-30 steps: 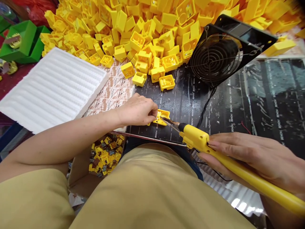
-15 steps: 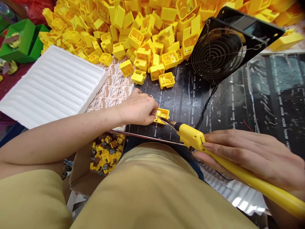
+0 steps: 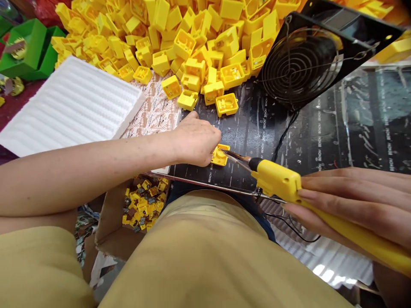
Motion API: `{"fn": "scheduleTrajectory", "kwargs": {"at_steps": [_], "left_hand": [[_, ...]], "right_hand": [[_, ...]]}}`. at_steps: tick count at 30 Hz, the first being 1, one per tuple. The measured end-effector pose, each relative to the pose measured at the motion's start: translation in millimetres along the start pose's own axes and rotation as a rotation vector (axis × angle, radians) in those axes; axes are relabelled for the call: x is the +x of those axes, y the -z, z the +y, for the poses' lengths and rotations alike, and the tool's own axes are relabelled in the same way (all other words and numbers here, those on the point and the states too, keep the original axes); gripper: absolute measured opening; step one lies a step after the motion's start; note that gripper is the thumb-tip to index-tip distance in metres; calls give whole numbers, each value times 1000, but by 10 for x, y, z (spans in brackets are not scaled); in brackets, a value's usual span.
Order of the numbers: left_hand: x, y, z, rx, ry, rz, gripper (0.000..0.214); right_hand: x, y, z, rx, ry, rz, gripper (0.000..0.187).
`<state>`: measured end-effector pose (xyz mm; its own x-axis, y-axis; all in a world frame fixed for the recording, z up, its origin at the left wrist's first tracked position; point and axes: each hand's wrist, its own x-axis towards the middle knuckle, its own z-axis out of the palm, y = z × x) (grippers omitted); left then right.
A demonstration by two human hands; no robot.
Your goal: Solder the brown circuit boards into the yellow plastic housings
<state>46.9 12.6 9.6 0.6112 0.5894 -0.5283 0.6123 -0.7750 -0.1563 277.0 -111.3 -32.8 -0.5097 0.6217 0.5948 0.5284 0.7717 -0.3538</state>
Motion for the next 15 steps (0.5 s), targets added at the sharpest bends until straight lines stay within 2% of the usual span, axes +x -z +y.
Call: {"fn": "scheduleTrajectory", "kwargs": {"at_steps": [5,9,12,15], "left_hand": [[1,12,17,25,16,-26,19],[-21,3,36,48,17,2,21],[-71,-27,-9,38,-9,72,20],[-126,-119,-116,-68,-45,192,17]], "right_hand": [[-75,-7,-1,29,-55,27,23],[-49,-43,-33,52,-119,61,27],[-53,-95,-44,5,-158,119,44],[-101,-151,-33,-100,-195,155,63]]}}
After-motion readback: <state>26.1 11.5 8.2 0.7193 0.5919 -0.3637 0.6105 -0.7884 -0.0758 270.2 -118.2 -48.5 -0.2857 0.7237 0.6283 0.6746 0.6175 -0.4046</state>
